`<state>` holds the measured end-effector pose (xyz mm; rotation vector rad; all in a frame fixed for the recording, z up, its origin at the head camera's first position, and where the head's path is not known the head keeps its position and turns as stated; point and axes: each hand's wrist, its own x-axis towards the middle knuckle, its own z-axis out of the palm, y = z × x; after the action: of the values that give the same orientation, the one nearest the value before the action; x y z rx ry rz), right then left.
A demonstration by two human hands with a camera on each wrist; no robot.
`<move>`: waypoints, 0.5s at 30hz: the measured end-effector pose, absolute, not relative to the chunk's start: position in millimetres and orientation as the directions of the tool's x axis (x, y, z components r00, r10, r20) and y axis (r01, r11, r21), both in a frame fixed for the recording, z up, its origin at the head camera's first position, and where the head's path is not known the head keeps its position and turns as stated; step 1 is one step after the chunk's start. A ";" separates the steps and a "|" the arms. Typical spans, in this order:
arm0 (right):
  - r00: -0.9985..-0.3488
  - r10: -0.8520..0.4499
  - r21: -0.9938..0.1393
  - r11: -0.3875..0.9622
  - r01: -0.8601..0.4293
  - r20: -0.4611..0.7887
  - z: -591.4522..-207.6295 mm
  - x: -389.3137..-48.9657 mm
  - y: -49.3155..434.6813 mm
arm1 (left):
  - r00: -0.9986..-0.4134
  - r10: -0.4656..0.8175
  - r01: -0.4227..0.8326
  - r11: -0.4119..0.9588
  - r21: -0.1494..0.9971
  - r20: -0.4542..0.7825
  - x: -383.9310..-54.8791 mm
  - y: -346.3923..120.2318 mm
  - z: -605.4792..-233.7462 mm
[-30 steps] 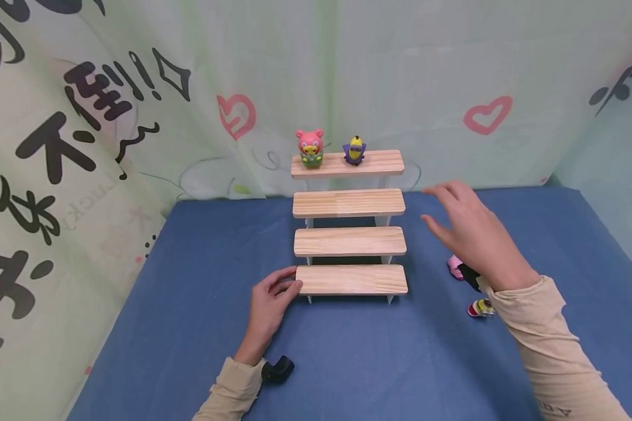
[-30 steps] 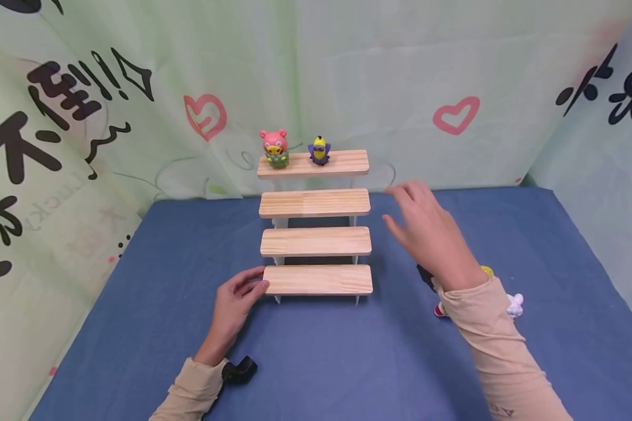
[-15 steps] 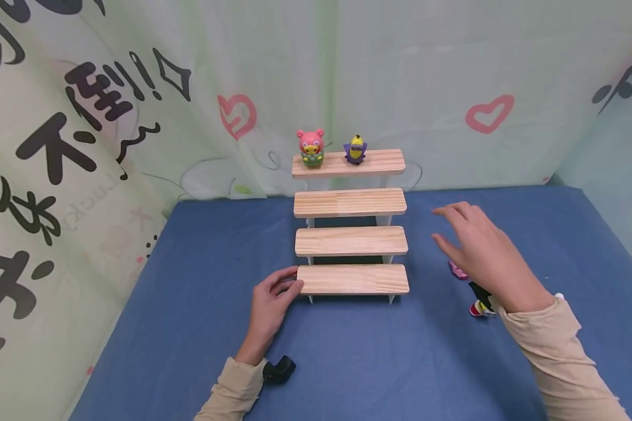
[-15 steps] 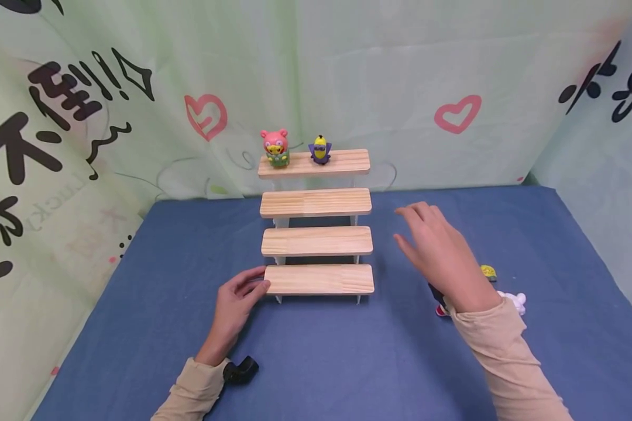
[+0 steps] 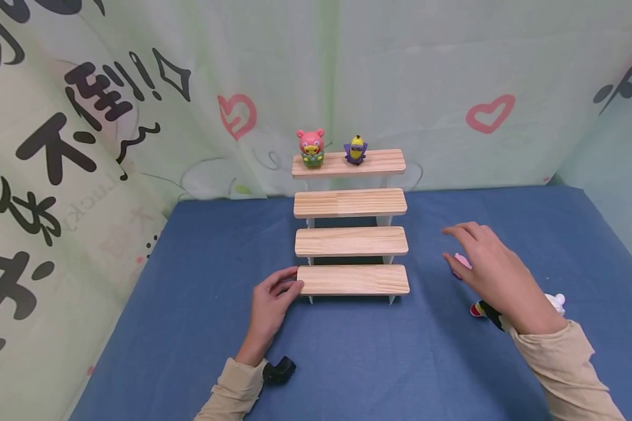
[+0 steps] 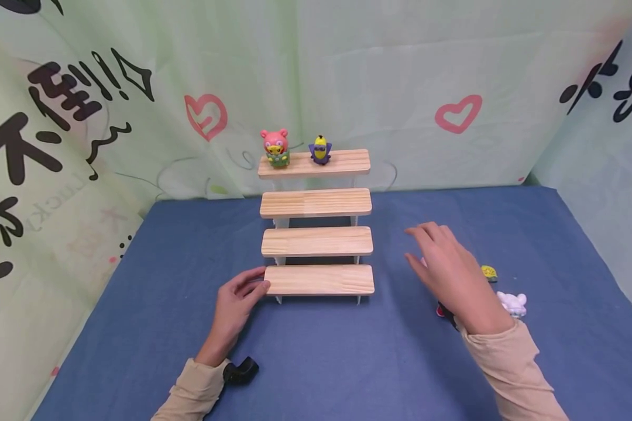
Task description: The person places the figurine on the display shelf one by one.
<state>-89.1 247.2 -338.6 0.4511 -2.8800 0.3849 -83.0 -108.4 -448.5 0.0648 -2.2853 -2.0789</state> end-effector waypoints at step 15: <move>-0.947 -0.293 -0.208 0.926 -0.315 0.128 -342.5 -78.0 266.0 | -0.998 -0.065 0.013 0.090 0.996 0.019 -82.4 -108.2 -448.4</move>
<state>-78.0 266.0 -342.5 0.4732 -2.9898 0.3461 -82.4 -108.2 -448.4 0.0546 -2.2759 -2.0805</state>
